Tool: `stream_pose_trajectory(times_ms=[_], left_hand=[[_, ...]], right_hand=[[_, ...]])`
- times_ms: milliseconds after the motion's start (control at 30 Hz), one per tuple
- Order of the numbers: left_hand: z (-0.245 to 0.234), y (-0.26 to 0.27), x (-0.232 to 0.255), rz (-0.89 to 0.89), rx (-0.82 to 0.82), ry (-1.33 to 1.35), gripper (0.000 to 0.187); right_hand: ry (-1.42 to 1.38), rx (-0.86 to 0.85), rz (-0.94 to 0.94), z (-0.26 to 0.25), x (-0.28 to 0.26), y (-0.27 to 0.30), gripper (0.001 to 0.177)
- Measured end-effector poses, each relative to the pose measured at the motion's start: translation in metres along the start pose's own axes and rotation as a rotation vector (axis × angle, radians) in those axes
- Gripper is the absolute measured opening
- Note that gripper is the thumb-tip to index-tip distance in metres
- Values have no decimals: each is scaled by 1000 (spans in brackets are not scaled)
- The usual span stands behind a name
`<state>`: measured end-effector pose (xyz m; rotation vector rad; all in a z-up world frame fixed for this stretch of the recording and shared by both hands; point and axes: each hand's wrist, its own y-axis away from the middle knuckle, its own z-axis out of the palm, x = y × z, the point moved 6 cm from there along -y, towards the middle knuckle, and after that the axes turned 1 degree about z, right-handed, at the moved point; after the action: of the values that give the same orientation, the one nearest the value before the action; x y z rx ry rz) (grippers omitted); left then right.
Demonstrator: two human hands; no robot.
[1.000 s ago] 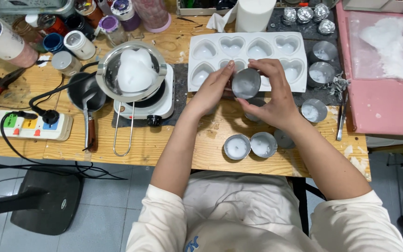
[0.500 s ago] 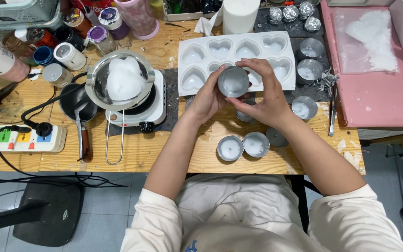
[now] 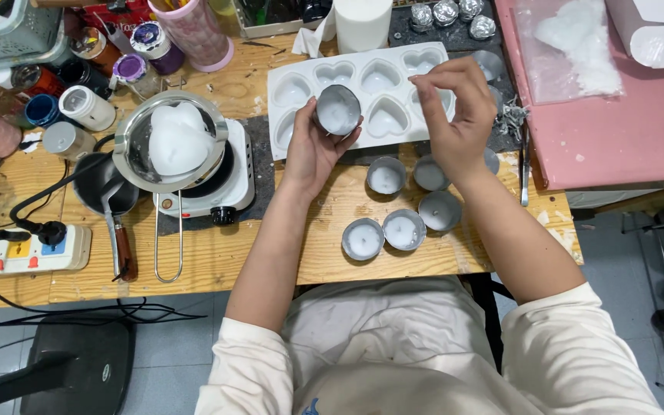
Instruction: Cleaning and preparing metal candle tins and a silicone mold for candle production.
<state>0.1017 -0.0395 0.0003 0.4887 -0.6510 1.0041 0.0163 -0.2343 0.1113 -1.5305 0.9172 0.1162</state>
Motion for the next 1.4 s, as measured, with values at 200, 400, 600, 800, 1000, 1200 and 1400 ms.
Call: stream_pose_trajectory(times_ms=[200, 400, 600, 800, 1000, 1200, 1400], left_hand=[[4, 2, -2, -23, 8, -22, 62], [4, 3, -4, -45, 17, -37, 62], [0, 1, -9, -53, -8, -25, 61], [7, 4, -6, -48, 18, -55, 59], [9, 6, -8, -56, 41, -83, 59], [11, 6, -8, -57, 32, -98, 60], [4, 1, -18, -67, 97, -117, 56]], right_hand=[[24, -56, 42, 1, 12, -1, 22], [169, -245, 151, 14, 23, 1, 23], [141, -399, 130, 25, -22, -20, 33], [380, -349, -293, 17, -15, -1, 16], [251, -295, -283, 5, -3, 4, 15], [6, -235, -369, -5, -8, 3, 15], [-108, -273, -419, -7, -9, 5, 16]])
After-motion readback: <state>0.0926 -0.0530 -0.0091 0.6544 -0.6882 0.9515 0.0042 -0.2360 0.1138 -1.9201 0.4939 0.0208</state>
